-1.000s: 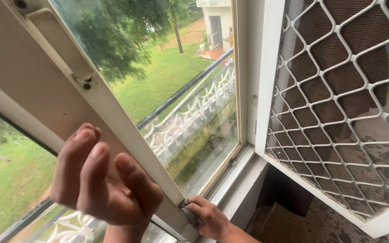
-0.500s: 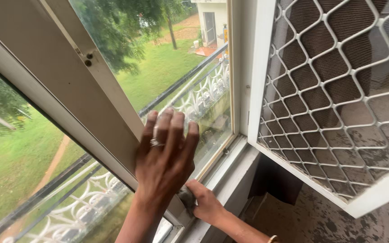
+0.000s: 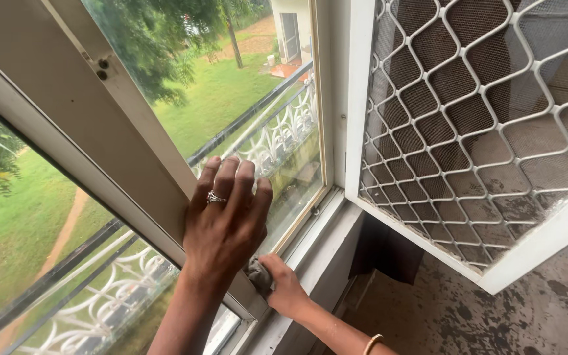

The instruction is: The person wipes a screen door and its frame with a cloth, then opens a window to clean the glass and the surrounding frame.

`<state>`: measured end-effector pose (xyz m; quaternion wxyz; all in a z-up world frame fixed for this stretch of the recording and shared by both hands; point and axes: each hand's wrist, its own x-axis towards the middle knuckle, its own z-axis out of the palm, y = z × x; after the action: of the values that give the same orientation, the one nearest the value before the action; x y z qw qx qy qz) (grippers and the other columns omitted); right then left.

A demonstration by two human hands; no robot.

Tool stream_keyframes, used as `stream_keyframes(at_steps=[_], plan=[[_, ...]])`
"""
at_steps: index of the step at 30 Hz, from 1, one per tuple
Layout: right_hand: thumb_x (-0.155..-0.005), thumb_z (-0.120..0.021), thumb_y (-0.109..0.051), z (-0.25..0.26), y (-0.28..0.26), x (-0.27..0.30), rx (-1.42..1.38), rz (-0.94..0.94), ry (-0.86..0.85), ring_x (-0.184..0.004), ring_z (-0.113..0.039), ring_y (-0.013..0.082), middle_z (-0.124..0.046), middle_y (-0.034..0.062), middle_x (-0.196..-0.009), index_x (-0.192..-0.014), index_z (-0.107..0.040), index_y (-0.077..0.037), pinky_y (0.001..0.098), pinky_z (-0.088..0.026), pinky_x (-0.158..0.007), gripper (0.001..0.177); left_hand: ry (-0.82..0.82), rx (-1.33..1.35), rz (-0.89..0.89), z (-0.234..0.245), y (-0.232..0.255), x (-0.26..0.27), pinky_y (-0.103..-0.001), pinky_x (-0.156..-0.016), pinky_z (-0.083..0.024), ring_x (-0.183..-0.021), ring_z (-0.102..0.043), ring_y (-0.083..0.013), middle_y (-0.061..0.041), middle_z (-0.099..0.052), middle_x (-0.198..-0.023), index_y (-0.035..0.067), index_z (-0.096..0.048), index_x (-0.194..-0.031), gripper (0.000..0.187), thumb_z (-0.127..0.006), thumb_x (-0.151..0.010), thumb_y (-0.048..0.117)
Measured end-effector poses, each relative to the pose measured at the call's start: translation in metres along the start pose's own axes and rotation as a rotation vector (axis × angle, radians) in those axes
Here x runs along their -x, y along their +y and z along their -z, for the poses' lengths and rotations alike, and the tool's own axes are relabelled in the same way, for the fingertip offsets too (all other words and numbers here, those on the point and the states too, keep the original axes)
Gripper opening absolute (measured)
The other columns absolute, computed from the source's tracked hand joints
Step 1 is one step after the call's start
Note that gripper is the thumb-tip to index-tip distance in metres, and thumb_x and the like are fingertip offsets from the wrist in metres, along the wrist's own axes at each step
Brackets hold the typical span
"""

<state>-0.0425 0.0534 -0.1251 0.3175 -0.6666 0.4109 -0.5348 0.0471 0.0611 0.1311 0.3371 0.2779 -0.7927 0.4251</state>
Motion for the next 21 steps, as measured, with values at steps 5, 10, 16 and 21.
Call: stream_keyframes(at_steps=[5, 10, 16, 21], plan=[[-0.074, -0.071, 0.005, -0.004, 0.041, -0.022, 0.04, -0.022, -0.078, -0.098, -0.068, 0.026, -0.069, 0.0141, -0.101, -0.108, -0.066, -0.003, 0.035, -0.053, -0.083, 0.035, 0.018, 0.015, -0.031, 0.001, 0.0, 0.001, -0.047, -0.112, -0.047, -0.12, -0.062, -0.0292, -0.012, -0.064, -0.117, 0.006, -0.068, -0.104, 0.021, -0.07, -0.083, 0.005], [-0.071, -0.063, 0.002, 0.005, 0.044, -0.048, -0.264, -0.408, -0.033, -0.083, -0.067, 0.0234, -0.071, 0.0143, -0.089, -0.105, -0.067, -0.004, 0.0329, -0.053, -0.073, 0.035, -0.01, 0.089, -0.053, 0.008, 0.003, 0.013, -0.047, -0.109, -0.05, -0.119, -0.062, -0.0312, -0.014, -0.064, -0.117, 0.005, -0.069, -0.102, 0.025, -0.073, -0.078, 0.011], [-0.064, -0.069, 0.009, -0.002, 0.026, -0.004, 0.109, -0.053, -0.038, -0.114, -0.059, 0.0298, -0.062, 0.0117, -0.121, -0.118, -0.061, -0.005, 0.0353, -0.049, -0.095, 0.056, 0.038, 0.105, -0.032, 0.003, 0.008, 0.025, -0.045, -0.102, -0.055, -0.114, -0.064, -0.028, -0.011, -0.062, -0.113, 0.007, -0.069, -0.1, 0.022, -0.076, -0.08, 0.001], [-0.075, -0.069, 0.006, 0.015, 0.033, -0.014, 0.556, 0.147, -0.355, -0.109, -0.06, 0.0272, -0.059, 0.0086, -0.111, -0.113, -0.068, -0.01, 0.0403, -0.053, -0.089, 0.042, 0.028, 0.082, -0.036, 0.0, 0.008, 0.03, -0.043, -0.097, -0.056, -0.114, -0.065, -0.0262, -0.009, -0.062, -0.112, 0.008, -0.07, -0.097, 0.023, -0.074, -0.078, -0.004]])
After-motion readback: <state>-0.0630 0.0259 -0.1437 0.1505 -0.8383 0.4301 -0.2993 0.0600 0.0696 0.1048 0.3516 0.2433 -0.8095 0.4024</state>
